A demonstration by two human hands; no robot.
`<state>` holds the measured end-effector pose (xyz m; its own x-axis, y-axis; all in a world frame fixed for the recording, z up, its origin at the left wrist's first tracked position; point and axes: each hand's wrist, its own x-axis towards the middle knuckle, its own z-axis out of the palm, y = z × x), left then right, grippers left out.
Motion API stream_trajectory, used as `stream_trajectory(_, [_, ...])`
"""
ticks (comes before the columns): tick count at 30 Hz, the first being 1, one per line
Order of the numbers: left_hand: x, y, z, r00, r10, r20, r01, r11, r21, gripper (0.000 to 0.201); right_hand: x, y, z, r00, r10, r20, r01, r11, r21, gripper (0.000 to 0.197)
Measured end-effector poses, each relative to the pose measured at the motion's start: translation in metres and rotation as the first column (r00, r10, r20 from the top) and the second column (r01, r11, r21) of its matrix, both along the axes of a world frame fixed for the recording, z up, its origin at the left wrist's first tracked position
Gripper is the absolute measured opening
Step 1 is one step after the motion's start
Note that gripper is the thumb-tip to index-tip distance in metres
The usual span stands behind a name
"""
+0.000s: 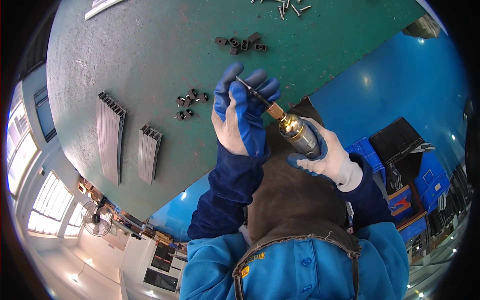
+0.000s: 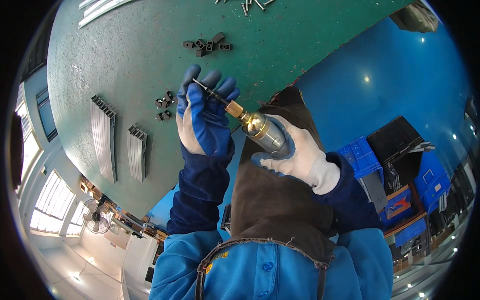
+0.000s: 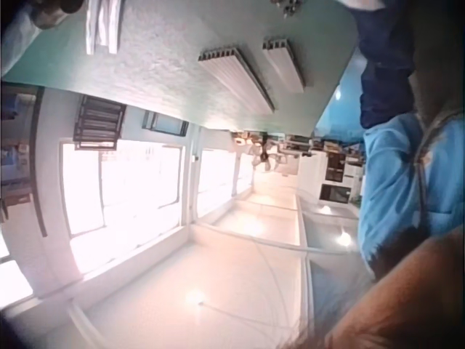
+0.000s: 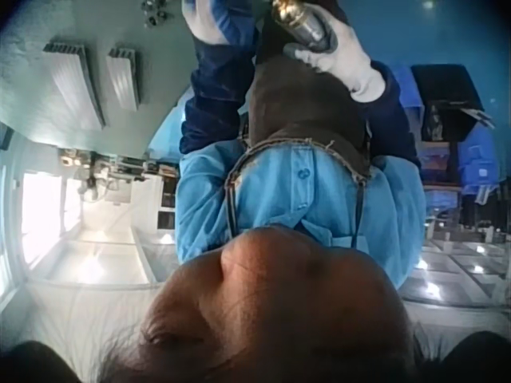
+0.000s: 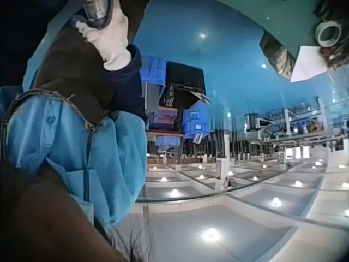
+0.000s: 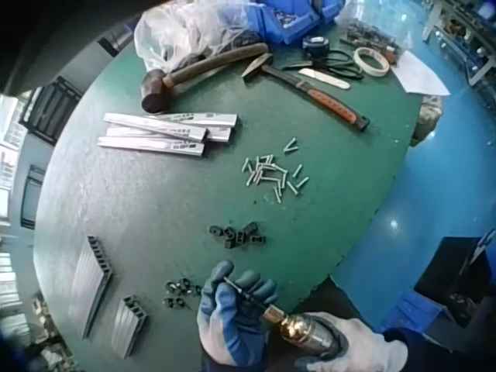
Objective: Measuring a metal plate with a tape measure, sorting screws and washers, and using an electric screwdriver to prepare components.
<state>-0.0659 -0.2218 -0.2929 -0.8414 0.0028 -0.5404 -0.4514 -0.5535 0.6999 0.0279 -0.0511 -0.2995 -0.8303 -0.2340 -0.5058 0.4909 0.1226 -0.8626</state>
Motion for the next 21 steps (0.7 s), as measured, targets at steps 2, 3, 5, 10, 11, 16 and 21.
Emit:
stream_trajectory(2, [-0.006, 0.001, 0.004, 0.999, -0.034, -0.002, 0.033, 0.994, -0.107, 0.048, 0.001, 0.003, -0.001, 1.000, -0.022, -0.018, 0.021, 0.999, -0.031, 0.080])
stream_trajectory(3, [-0.014, -0.001, 0.000, 0.998, -0.058, -0.007, 0.055, 0.976, -0.213, 0.047, -0.001, 0.008, 0.000, 0.999, -0.038, -0.006, 0.038, 0.999, 0.008, 0.080])
stream_trajectory(5, [-0.043, -0.030, -0.031, 0.942, -0.240, -0.235, 0.034, 0.764, -0.645, 0.044, -0.006, 0.013, 0.005, 0.998, -0.054, 0.018, 0.053, 0.996, 0.065, 0.079])
stream_trajectory(10, [-0.062, -0.061, -0.025, 0.863, -0.444, -0.241, 0.054, 0.555, -0.830, 0.041, -0.008, 0.022, 0.005, 0.998, -0.033, 0.045, 0.024, 0.982, 0.187, 0.079])
stream_trajectory(11, [-0.063, -0.065, -0.018, 0.879, -0.430, -0.208, 0.106, 0.601, -0.793, 0.041, -0.009, 0.023, 0.006, 0.999, -0.020, 0.050, 0.009, 0.977, 0.214, 0.079])
stream_trajectory(16, [-0.070, -0.059, -0.004, 0.901, -0.432, -0.033, 0.366, 0.801, -0.474, 0.040, -0.007, 0.024, 0.008, 0.998, 0.052, -0.030, -0.040, 0.946, 0.323, 0.081])
stream_trajectory(21, [-0.046, -0.064, -0.001, 0.945, -0.327, 0.033, 0.321, 0.897, -0.304, 0.040, -0.012, 0.019, 0.009, 0.986, 0.163, -0.039, -0.137, 0.917, 0.375, 0.084])
